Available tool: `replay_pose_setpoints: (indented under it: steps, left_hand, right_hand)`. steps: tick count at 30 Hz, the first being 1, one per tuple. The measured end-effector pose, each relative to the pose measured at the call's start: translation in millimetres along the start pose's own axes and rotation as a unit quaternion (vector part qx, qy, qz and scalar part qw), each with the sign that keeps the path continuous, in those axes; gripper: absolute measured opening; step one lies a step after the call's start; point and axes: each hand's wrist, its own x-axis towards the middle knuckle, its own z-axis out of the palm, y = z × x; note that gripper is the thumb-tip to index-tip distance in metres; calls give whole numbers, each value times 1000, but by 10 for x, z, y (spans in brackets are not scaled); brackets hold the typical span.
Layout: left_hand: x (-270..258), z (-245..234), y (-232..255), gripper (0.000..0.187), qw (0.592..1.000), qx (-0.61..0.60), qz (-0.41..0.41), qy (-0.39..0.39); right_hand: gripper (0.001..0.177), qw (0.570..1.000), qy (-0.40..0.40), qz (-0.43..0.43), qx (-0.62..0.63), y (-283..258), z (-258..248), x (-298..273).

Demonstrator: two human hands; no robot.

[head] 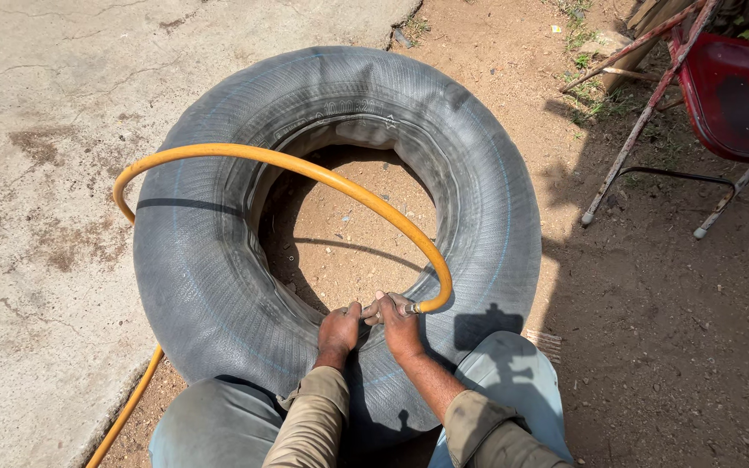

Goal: The person manipulates a valve component by hand and then uses a yellow air hose to apply air to the valve stem of a large rubber inner tube.

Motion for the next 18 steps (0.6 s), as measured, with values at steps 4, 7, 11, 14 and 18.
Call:
replay_pose_setpoints:
  steps: [4, 7, 11, 14, 18]
  left_hand:
    - [-32, 5, -36, 65, 1000, -2, 18, 18]
    - [-78, 3, -12, 64, 999, 4, 37, 27]
    - [-114, -33, 36, 63, 999, -18, 28, 37]
    - [-116, -42, 15, 65, 999, -21, 17, 36]
    - [-55, -59, 2, 64, 998, -36, 40, 46]
  right_hand:
    - [35, 1000, -5, 18, -23, -46, -9, -20]
    - [34, 999, -5, 28, -33, -132, -26, -35]
    - [31, 999, -9, 31, -34, -211, -17, -52]
    - [35, 998, -16, 24, -61, -184, -11, -60]
    - [35, 998, -23, 16, -48, -136, 7, -17]
